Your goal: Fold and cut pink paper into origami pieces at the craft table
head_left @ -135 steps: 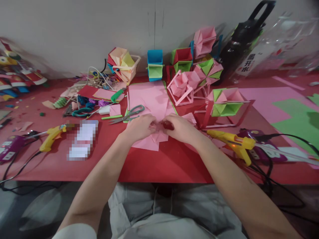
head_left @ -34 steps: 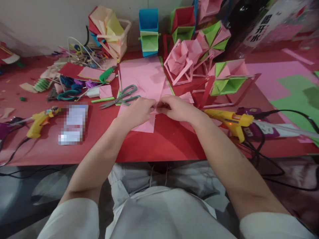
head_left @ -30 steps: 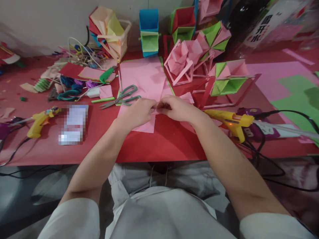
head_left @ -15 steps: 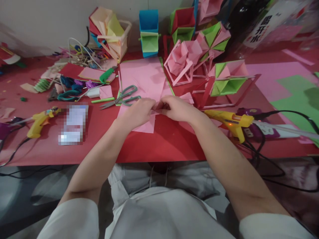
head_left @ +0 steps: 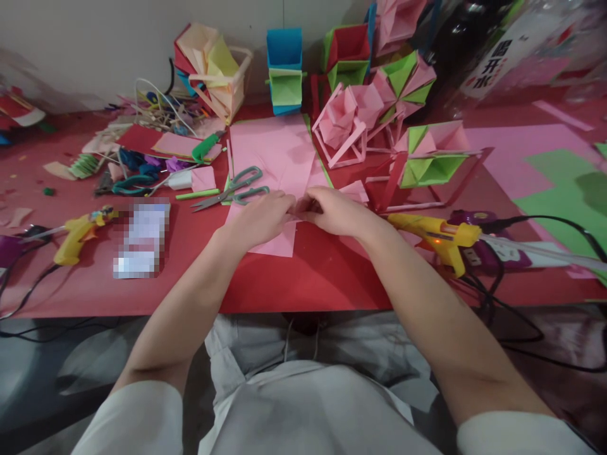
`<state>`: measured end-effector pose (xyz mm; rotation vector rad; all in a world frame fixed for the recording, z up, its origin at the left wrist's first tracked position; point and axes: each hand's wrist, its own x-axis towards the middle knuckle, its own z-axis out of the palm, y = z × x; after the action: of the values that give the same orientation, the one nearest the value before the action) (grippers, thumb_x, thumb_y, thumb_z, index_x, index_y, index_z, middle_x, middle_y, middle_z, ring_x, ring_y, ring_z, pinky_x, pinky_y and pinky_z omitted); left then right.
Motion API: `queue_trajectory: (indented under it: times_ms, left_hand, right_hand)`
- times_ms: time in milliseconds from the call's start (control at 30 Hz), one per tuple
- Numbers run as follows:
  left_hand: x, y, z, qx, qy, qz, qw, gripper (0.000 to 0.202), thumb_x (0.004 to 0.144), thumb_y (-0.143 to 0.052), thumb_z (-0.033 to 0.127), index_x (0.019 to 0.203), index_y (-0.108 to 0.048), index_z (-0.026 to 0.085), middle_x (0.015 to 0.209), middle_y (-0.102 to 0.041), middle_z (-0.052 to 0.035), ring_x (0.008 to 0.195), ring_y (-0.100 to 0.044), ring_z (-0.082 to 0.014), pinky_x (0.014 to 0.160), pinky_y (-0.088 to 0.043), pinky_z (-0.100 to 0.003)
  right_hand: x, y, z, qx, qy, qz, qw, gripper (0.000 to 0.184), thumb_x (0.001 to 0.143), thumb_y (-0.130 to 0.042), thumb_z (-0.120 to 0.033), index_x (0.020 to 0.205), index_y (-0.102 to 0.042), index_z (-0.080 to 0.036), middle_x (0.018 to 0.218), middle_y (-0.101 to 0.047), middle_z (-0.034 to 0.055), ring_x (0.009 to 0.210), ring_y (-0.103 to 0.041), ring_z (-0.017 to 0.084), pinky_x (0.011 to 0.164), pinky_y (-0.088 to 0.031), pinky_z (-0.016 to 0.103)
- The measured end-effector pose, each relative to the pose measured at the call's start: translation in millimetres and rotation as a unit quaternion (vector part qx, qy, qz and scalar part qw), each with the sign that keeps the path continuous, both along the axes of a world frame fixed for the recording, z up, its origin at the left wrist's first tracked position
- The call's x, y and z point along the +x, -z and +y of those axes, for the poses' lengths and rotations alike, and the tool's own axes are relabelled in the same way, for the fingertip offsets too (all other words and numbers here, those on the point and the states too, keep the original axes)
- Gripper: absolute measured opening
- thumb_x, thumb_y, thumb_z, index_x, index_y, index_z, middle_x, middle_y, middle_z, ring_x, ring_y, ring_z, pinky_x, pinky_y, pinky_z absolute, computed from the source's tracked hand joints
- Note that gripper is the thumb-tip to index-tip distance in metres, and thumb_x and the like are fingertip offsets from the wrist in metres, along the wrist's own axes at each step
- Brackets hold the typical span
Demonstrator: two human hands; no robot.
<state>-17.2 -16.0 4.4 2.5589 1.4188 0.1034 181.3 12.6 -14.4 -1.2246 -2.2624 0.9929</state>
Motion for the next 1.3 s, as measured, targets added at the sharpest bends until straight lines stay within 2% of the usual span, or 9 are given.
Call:
queue_trajectory:
  times_ms: [233,400,533,667,800,900,1033,1300]
  left_hand:
    - [-2,2.7,8,-0.019,-0.005,-0.039,0.999,0.016,0.096,-0.050,0.025,0.098,-0.063,0.017,0.101,-0.068,-0.0105,0.098,-0.063,-0.0250,0.083,-0.047,-0.036]
    - [-2,7.3,11,-0.021,-0.018,-0.049,0.998,0.012,0.091,-0.053,0.023,0.095,-0.063,0.018,0.099,-0.069,-0.0088,0.096,-0.064,-0.0240,0.079,-0.045,-0.034]
    - [2,5.1,7,-0.022,-0.065,-0.020,0.997,0.011,0.092,-0.052,0.027,0.094,-0.061,0.020,0.102,-0.070,-0.0092,0.095,-0.064,-0.0253,0.071,-0.042,-0.032]
    - [6,2.4,4,-0.033,-0.100,-0.007,0.994,0.012,0.093,-0.053,0.029,0.093,-0.061,0.020,0.101,-0.070,-0.0086,0.092,-0.064,-0.0247,0.067,-0.039,-0.031]
    - [6,0.0,3,-0.040,-0.107,-0.014,0.993,0.010,0.092,-0.054,0.027,0.093,-0.063,0.021,0.099,-0.071,-0.0081,0.092,-0.064,-0.0252,0.067,-0.039,-0.032]
    - [6,-2.8,4,-0.044,-0.120,-0.017,0.992,0.009,0.090,-0.057,0.027,0.092,-0.064,0.022,0.099,-0.072,-0.0067,0.092,-0.065,-0.0257,0.065,-0.037,-0.032]
    - [6,-4.3,5,-0.047,-0.125,-0.018,0.991,0.006,0.088,-0.060,0.026,0.088,-0.065,0.023,0.094,-0.072,-0.0049,0.088,-0.065,-0.0240,0.062,-0.034,-0.030]
    - [7,-4.3,7,-0.055,-0.135,-0.022,0.989,0.007,0.088,-0.063,0.029,0.085,-0.066,0.024,0.093,-0.072,-0.0039,0.088,-0.064,-0.0240,0.061,-0.034,-0.031]
  right_hand:
    - [0,-2.6,-1,0.007,0.013,-0.030,0.999,0.010,0.086,-0.064,-0.012,0.089,-0.060,-0.021,0.095,-0.074,0.0076,0.083,-0.068,0.021,0.071,-0.051,0.032]
    - [-3,-7.1,-4,0.014,0.016,-0.033,0.999,0.012,0.085,-0.063,-0.009,0.087,-0.059,-0.020,0.093,-0.073,0.0075,0.082,-0.067,0.021,0.072,-0.050,0.032]
    - [-4,-5.5,-2,0.031,0.030,-0.031,0.999,0.012,0.083,-0.065,-0.011,0.084,-0.058,-0.020,0.090,-0.072,0.0069,0.080,-0.065,0.020,0.070,-0.049,0.032]
    - [0,0.5,3,0.008,0.018,-0.003,1.000,0.010,0.084,-0.067,-0.015,0.087,-0.059,-0.020,0.090,-0.071,0.0054,0.079,-0.065,0.019,0.070,-0.048,0.030]
    - [2,0.8,5,0.010,0.010,-0.009,1.000,0.011,0.083,-0.069,-0.016,0.086,-0.059,-0.020,0.089,-0.070,0.0044,0.077,-0.062,0.018,0.068,-0.046,0.029]
    - [0,-5.0,3,0.017,0.029,-0.057,0.998,0.016,0.080,-0.069,-0.011,0.088,-0.060,-0.020,0.091,-0.069,0.0040,0.079,-0.061,0.018,0.068,-0.043,0.029]
    - [-1,-9.7,3,0.018,0.042,-0.117,0.992,0.015,0.079,-0.070,-0.013,0.089,-0.061,-0.020,0.088,-0.065,0.0028,0.076,-0.056,0.017,0.064,-0.038,0.029]
    - [6,-0.5,14,-0.004,0.018,-0.079,0.997,0.016,0.076,-0.075,-0.016,0.086,-0.063,-0.020,0.080,-0.061,-0.0008,0.070,-0.052,0.014,0.063,-0.037,0.027]
